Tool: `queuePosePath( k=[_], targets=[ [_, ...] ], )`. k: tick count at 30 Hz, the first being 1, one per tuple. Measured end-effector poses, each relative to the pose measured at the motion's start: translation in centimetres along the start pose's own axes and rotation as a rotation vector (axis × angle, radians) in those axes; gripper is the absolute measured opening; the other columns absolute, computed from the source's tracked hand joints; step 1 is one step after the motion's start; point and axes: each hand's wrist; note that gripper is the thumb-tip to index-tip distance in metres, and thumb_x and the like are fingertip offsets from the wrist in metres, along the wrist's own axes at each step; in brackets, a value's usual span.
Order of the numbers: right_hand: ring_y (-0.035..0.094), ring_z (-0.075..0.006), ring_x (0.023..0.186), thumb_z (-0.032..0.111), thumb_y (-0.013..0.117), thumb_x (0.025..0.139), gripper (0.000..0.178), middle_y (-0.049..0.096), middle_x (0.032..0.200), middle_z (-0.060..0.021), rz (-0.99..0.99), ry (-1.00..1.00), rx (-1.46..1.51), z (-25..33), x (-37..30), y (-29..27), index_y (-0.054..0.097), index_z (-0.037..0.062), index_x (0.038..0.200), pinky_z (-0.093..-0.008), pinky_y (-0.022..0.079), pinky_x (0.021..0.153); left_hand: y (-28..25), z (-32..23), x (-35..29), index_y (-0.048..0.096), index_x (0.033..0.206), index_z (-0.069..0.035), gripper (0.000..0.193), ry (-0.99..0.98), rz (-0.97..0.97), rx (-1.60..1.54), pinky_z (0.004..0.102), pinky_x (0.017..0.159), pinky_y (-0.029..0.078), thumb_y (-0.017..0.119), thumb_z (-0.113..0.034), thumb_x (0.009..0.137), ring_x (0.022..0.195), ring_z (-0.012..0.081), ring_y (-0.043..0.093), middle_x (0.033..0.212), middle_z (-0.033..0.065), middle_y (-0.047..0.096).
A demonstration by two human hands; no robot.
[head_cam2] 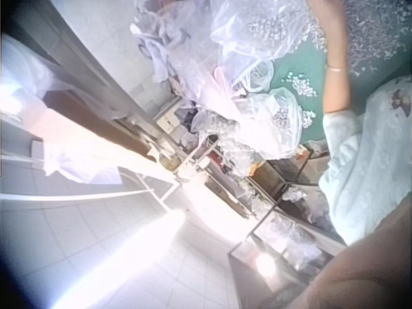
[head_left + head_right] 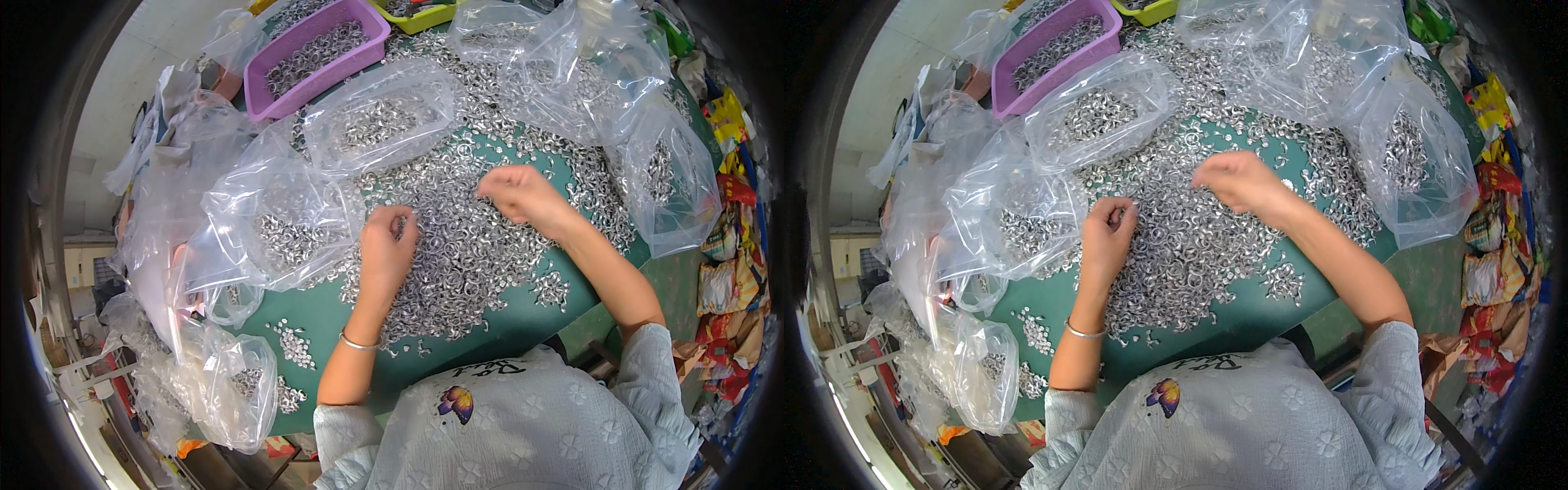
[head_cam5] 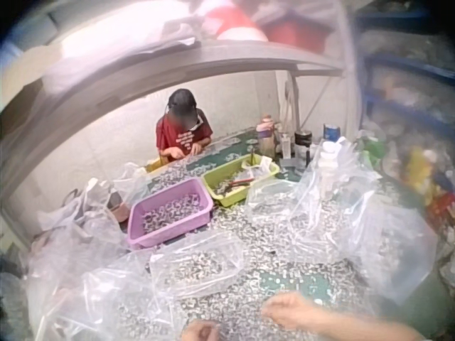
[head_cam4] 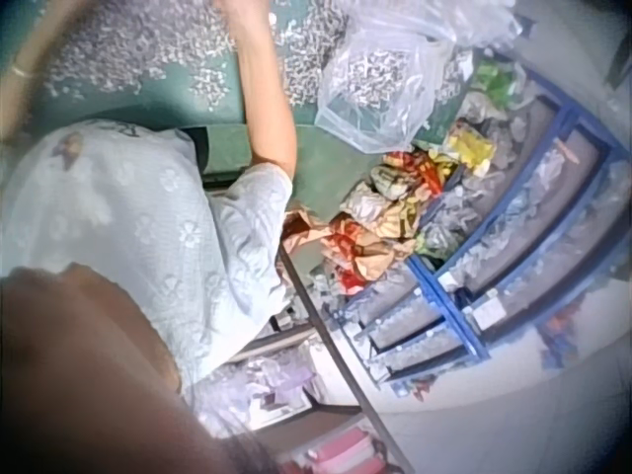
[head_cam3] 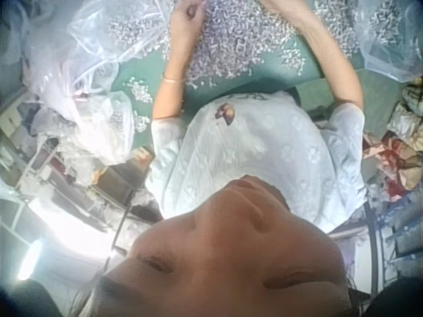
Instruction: The person sorts small metal jewelry hooks by hand on a green workspace, picking through a large pile and moving selected items into various plastic bags and containers.
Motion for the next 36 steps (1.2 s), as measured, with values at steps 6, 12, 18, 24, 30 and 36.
queuePosePath(
  k=[6, 12, 18, 24, 30, 36],
  targets=[
    [0.057, -0.023, 0.055, 0.016, 0.06, 0.081, 0.014, 0.061, 0.072, -0.0069, -0.209, -0.803, -1.379, -2.2, 3.2, 4.0, 0.063, 0.0063, 0.09, -0.0346, 0.045, 0.048, -0.7, 1.0, -0.3, 0.062, 0.088, 0.002, 0.011, 0.058, -0.112, 0.09, 0.0285, 0.05, 0.034, 0.061, -0.005, 0.079, 0.053, 0.0124, 0.039, 0.06, 0.0054, 0.042],
    [0.062, -0.0234, 0.064, 0.011, 0.056, 0.08, 0.009, 0.059, 0.069, -0.0082, -0.107, -0.91, -1.247, -1.8, 3.4, 3.0, 0.056, 0.0044, 0.075, -0.0374, 0.047, 0.052, -0.9, 1.0, -0.1, 0.063, 0.092, 0.0, 0.015, 0.049, -0.059, 0.154, 0.0312, 0.052, 0.037, 0.062, -0.005, 0.078, 0.053, 0.0168, 0.042, 0.062, 0.0087, 0.046],
    [0.039, -0.0084, 0.041, 0.009, 0.052, 0.084, 0.009, 0.051, 0.062, -0.0037, 0.012, -0.32, 0.02, -0.4, 1.9, -0.7, 0.056, 0.0027, 0.079, -0.0231, 0.031, 0.038, -0.7, 0.5, 1.7, 0.064, 0.094, -0.001, 0.02, 0.192, -0.026, 0.199, 0.0346, 0.057, 0.041, 0.067, -0.009, 0.076, 0.058, 0.0241, 0.049, 0.068, 0.0127, 0.052],
    [0.042, -0.0124, 0.041, 0.024, 0.061, 0.084, 0.021, 0.051, 0.056, -0.0027, 0.051, -0.141, -0.118, 0.0, 3.8, -0.1, 0.065, 0.0055, 0.094, -0.0235, 0.034, 0.04, 0.2, 1.2, 3.1, 0.064, 0.09, 0.001, 0.019, 0.179, 0.061, 0.25, 0.0337, 0.062, 0.045, 0.068, -0.011, 0.076, 0.064, 0.0264, 0.056, 0.076, 0.015, 0.059],
    [0.062, -0.0321, 0.067, 0.023, 0.065, 0.078, 0.018, 0.063, 0.072, -0.0118, -0.322, -0.511, -1.293, -0.7, 5.5, 4.6, 0.065, 0.0055, 0.079, -0.0428, 0.048, 0.056, 0.4, 2.1, 3.1, 0.064, 0.089, 0.001, 0.015, 0.155, 0.003, 0.167, 0.0339, 0.06, 0.045, 0.064, -0.007, 0.077, 0.062, 0.0256, 0.056, 0.074, 0.0156, 0.058],
    [0.064, -0.0335, 0.069, 0.024, 0.066, 0.076, 0.022, 0.064, 0.074, -0.0157, -0.34, -0.573, -1.339, -1.1, 6.0, 4.2, 0.063, 0.0025, 0.075, -0.0433, 0.05, 0.058, -0.2, 1.3, 3.3, 0.062, 0.093, 0.001, 0.019, 0.097, 0.056, 0.157, 0.0318, 0.055, 0.042, 0.065, -0.008, 0.077, 0.057, 0.0207, 0.049, 0.07, 0.014, 0.055]
  ],
)
Point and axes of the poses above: each hand's wrist, its own x-axis towards the middle knuckle, its own y-axis out of the palm, z = x × y
